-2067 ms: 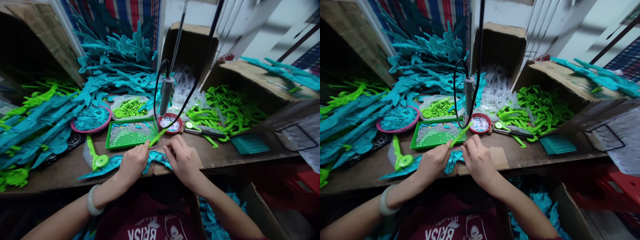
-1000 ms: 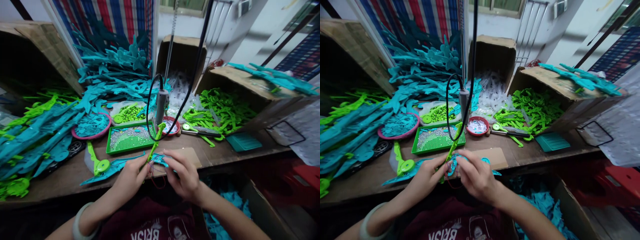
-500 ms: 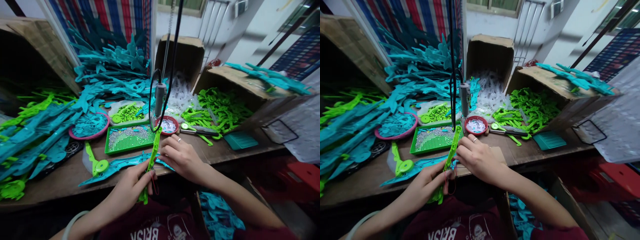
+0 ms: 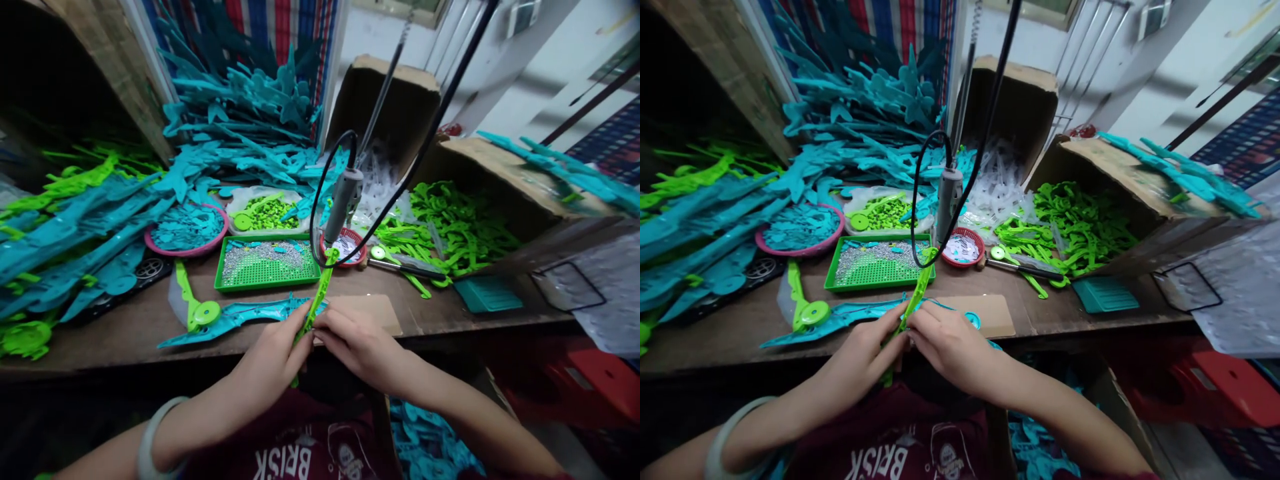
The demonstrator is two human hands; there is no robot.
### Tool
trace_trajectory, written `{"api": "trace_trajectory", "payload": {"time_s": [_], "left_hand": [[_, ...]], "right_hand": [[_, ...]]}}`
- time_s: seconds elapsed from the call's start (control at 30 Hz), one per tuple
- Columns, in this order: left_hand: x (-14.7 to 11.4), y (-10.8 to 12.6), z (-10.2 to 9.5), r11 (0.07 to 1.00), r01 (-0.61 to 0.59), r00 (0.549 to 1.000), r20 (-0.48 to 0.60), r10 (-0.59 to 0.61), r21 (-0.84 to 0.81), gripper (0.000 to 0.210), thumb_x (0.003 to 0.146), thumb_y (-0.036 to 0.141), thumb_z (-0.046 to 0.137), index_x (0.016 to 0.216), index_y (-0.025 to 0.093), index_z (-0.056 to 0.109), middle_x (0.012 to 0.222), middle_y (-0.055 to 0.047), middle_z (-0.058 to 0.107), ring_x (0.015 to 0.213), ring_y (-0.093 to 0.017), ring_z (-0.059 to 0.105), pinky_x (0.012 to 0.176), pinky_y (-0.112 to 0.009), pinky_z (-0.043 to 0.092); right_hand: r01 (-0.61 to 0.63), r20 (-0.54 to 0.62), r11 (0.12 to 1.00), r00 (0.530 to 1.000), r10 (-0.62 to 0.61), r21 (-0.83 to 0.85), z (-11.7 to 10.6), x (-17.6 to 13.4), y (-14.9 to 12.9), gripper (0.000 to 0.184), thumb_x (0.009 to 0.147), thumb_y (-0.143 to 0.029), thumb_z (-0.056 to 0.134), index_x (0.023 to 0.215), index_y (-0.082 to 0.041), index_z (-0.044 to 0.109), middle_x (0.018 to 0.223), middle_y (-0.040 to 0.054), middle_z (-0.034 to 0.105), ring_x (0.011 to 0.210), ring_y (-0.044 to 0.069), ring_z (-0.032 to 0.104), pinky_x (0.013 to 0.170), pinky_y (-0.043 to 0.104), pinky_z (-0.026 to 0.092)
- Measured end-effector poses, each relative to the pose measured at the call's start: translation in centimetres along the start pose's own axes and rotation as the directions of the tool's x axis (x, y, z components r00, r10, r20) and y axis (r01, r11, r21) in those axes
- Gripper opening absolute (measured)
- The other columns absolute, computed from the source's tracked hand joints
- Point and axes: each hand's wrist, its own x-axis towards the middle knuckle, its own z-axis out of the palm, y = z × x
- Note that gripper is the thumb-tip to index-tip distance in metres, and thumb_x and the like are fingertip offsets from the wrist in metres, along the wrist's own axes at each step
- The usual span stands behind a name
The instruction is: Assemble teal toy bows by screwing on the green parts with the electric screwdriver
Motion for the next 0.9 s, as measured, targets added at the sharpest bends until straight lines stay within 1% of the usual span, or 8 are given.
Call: {"api": "trace_trajectory", "payload": {"time_s": [0.07, 0.17, 0.27, 0.37, 0.43, 0.63, 0.77, 0.9], "left_hand": [[0.1, 0.0, -0.2, 1.0, 0.008, 1.0, 0.021, -0.008, -0.012, 0.041, 0.097, 0.027, 0.049, 0.138, 0.023, 0.053, 0.084, 0.0, 0.071, 0.074, -0.018, 0.067, 0.073, -0.029, 0.051], [0.2, 0.1, -0.5, 0.997, 0.031, 0.989, 0.149, -0.02, -0.07, 0.031, 0.091, 0.025, 0.057, 0.121, 0.024, 0.064, 0.091, 0.001, 0.073, 0.078, -0.018, 0.069, 0.071, -0.027, 0.052], [0.4, 0.5, -1.0, 0.982, 0.109, 0.95, 0.306, -0.058, -0.153, 0.022, 0.088, 0.021, 0.058, 0.107, 0.022, 0.068, 0.085, 0.002, 0.074, 0.066, -0.015, 0.068, 0.063, -0.025, 0.05], [0.7, 0.9, -1.2, 0.966, 0.169, 0.911, 0.406, -0.078, -0.195, 0.014, 0.087, 0.021, 0.059, 0.096, 0.02, 0.069, 0.075, 0.004, 0.073, 0.061, -0.014, 0.066, 0.06, -0.023, 0.048], [0.8, 1.0, -1.3, 0.954, 0.214, 0.887, 0.45, -0.1, -0.209, 0.012, 0.087, 0.022, 0.058, 0.094, 0.018, 0.068, 0.064, 0.005, 0.068, 0.057, -0.013, 0.063, 0.056, -0.022, 0.045], [0.6, 0.5, -0.9, 0.938, 0.287, 0.862, 0.479, -0.163, -0.196, 0.019, 0.089, 0.026, 0.055, 0.098, 0.016, 0.068, 0.057, 0.005, 0.066, 0.054, -0.014, 0.061, 0.054, -0.022, 0.045], [0.4, 0.3, -0.5, 0.92, 0.347, 0.833, 0.511, -0.213, -0.182, 0.019, 0.087, 0.026, 0.056, 0.097, 0.015, 0.068, 0.056, 0.004, 0.064, 0.051, -0.013, 0.059, 0.051, -0.021, 0.044], [0.4, 0.3, -0.3, 0.916, 0.335, 0.844, 0.502, -0.188, -0.219, 0.019, 0.086, 0.023, 0.055, 0.099, 0.015, 0.068, 0.055, 0.006, 0.063, 0.049, -0.012, 0.057, 0.049, -0.021, 0.043]], "right_hand": [[0.006, 0.0, 0.999, 1.0, -0.006, -0.031, 0.2, 0.0, 0.1, 0.015, 0.102, -0.02, 0.044, 0.098, -0.017, 0.058, 0.093, 0.0066, 0.062, 0.084, 0.017, 0.059, 0.072, 0.029, 0.049], [0.054, 0.114, 0.996, 0.992, -0.045, -0.072, -0.8, 0.4, 0.1, 0.016, 0.103, -0.021, 0.044, 0.097, -0.016, 0.058, 0.094, 0.0064, 0.06, 0.085, 0.017, 0.057, 0.072, 0.028, 0.047], [0.142, 0.265, 0.984, 0.958, -0.109, -0.108, -2.1, 1.2, 0.2, 0.017, 0.103, -0.024, 0.045, 0.094, -0.016, 0.058, 0.096, 0.0063, 0.059, 0.084, 0.017, 0.054, 0.071, 0.028, 0.044], [0.213, 0.375, 0.97, 0.914, -0.155, -0.119, -2.8, 2.1, 0.5, 0.017, 0.103, -0.024, 0.046, 0.094, -0.016, 0.057, 0.095, 0.0059, 0.059, 0.082, 0.017, 0.051, 0.069, 0.028, 0.041], [0.222, 0.42, 0.971, 0.892, -0.165, -0.091, -2.8, 2.5, 0.8, 0.015, 0.102, -0.024, 0.048, 0.093, -0.016, 0.057, 0.093, 0.0051, 0.058, 0.081, 0.016, 0.051, 0.068, 0.028, 0.04], [0.14, 0.499, 0.99, 0.859, -0.114, -0.014, -2.8, 3.1, 1.0, 0.016, 0.102, -0.025, 0.048, 0.093, -0.015, 0.057, 0.093, 0.0051, 0.059, 0.082, 0.016, 0.052, 0.072, 0.028, 0.042], [0.13, 0.543, 0.991, 0.831, -0.117, 0.014, -2.8, 3.2, 1.0, 0.014, 0.101, -0.024, 0.049, 0.098, -0.015, 0.058, 0.096, 0.0059, 0.06, 0.084, 0.016, 0.054, 0.073, 0.028, 0.044], [0.15, 0.555, 0.989, 0.822, -0.125, 0.001, -2.6, 3.1, 0.9, 0.015, 0.102, -0.024, 0.048, 0.099, -0.014, 0.058, 0.095, 0.0059, 0.061, 0.084, 0.016, 0.056, 0.072, 0.028, 0.045]]}}
